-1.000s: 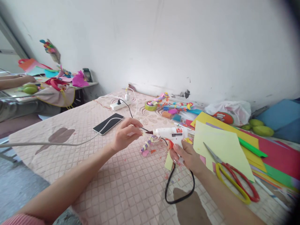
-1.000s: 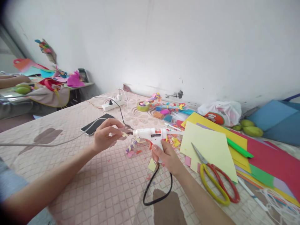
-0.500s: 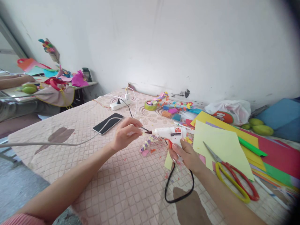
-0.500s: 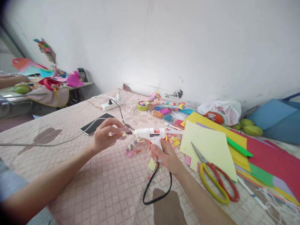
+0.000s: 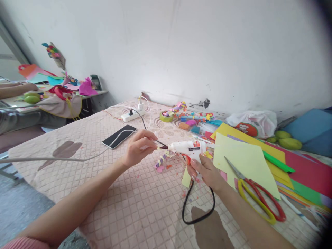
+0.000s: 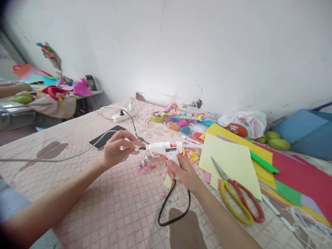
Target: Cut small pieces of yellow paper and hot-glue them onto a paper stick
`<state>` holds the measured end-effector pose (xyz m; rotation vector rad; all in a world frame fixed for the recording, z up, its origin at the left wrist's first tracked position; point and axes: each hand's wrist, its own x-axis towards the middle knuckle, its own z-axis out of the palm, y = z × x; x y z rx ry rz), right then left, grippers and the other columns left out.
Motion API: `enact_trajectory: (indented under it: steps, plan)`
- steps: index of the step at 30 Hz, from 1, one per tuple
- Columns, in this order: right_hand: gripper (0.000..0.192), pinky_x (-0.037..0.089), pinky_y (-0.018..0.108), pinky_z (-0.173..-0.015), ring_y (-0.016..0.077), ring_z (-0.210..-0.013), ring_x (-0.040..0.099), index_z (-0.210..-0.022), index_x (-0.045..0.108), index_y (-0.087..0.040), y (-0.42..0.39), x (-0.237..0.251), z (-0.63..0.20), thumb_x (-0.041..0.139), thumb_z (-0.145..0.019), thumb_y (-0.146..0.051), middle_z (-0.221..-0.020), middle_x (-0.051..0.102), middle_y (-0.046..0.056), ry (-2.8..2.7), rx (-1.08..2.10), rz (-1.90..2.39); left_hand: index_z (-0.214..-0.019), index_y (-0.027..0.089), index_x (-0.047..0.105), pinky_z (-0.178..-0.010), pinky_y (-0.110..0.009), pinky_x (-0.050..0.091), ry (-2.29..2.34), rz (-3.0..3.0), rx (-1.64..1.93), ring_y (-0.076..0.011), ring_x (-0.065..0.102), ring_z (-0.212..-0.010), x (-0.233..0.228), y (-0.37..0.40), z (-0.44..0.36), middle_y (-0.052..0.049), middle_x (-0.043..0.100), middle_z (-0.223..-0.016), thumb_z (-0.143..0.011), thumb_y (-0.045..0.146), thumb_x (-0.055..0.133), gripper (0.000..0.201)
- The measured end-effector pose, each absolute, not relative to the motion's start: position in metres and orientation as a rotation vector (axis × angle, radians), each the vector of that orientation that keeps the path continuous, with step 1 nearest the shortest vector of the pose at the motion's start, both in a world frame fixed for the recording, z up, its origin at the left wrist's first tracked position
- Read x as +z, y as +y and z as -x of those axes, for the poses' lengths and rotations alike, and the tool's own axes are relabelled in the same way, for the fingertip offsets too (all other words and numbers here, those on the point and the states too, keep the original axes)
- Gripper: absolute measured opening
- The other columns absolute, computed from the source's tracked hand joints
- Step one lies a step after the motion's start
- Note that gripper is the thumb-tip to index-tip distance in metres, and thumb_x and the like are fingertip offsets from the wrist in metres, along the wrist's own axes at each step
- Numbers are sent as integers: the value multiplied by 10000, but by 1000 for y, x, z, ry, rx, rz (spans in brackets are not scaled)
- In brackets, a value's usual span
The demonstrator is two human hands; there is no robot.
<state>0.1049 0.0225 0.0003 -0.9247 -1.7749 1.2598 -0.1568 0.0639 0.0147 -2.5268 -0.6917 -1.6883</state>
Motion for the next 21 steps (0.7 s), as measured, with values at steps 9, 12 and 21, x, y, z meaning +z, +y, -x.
enact_trajectory:
  steps: [9, 12, 21]
  plan:
    - [454, 363, 241, -485, 98, -458, 448, -546, 490, -177, 23, -2, -107, 440, -870, -491, -498, 491, -12, -1771, 1265, 926, -759, 196, 599, -661, -246, 486, -693, 2536, -1696, -112, 564, -798, 14, 64, 156, -21, 584, -905, -753, 119, 620, 80]
    - [446, 360, 239, -479, 101, -462, 446, -552, 488, -179, 23, -3, -107, 446, -865, -494, -496, 490, -14, -1755, 1269, 927, -742, 195, 600, -662, -250, 486, -698, 2523, -1686, -112, 564, -788, 14, 64, 157, -22, 588, -897, -760, 134, 615, 65]
    - [459, 350, 229, -443, 89, -429, 427, -543, 485, -179, 23, -1, -106, 439, -866, -503, -493, 488, -11, -1767, 1265, 937, -781, 194, 599, -655, -240, 487, -665, 2567, -1709, -114, 561, -813, 12, 64, 156, -24, 573, -910, -738, 83, 627, 122]
